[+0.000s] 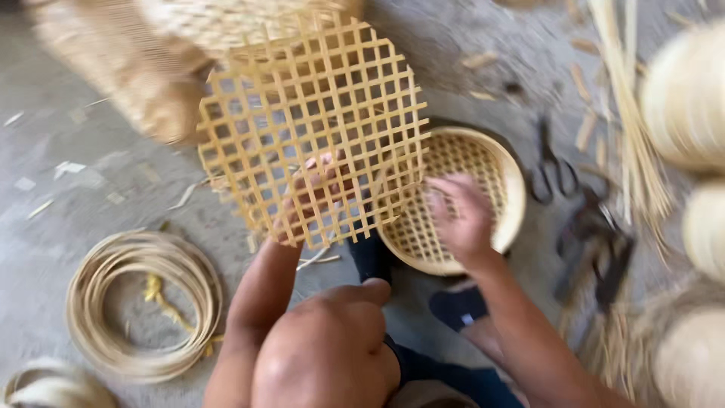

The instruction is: The person assembles round bamboo baskets by placing woven lattice inserts into circular frames and securing them with additional bamboo rings. The person repeatedly picks up frames and inserts, fits them together, and stacks completed baskets nearby.

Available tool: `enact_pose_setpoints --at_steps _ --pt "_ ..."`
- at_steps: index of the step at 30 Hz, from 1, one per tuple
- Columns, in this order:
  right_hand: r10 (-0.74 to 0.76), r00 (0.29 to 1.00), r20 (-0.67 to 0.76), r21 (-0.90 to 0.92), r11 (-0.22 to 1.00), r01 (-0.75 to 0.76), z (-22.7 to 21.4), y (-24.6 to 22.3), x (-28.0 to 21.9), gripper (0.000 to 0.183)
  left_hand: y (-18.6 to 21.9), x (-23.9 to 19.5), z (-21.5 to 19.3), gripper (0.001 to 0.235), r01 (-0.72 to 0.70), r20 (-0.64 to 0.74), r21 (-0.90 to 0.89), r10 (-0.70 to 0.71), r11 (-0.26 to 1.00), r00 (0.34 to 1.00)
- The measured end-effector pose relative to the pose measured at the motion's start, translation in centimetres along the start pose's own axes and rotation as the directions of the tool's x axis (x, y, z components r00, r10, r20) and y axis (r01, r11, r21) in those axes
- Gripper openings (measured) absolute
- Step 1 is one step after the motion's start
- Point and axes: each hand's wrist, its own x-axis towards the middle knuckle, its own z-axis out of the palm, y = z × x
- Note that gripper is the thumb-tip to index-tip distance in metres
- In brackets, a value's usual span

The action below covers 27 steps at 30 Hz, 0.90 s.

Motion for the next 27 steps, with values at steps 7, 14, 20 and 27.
enact_pose_setpoints --at_steps 7,14,20,27 --pt "0.326 0.94 0.098 0.086 0.938 -0.335 1.3 -2.1 1.4 0.032 -2.2 1.3 9.8 0.015 -0.004 0.273 0.138 -0.034 0.99 0.961" --pt "0.508 0.812 0.288 0.077 0.833 -0.548 0.2 4.1 -1.3 0.038 -6.3 1.9 10.9 0.017 -0.012 0.256 0.191 -0.038 0.981 0.966" --pt "0.281 0.907 0.313 -0.547 0.834 -0.07 -3.8 13.1 -4.0 0.038 -7.8 3.3 4.2 0.019 0.05 0.032 0.163 -0.056 0.985 0.998" --pt "0.334 0.786 0.52 -0.658 0.744 0.119 1.0 20.3 -8.3 0.05 -10.6 0.7 3.7 0.021 0.127 0.007 0.029 -0.127 0.992 0.992"
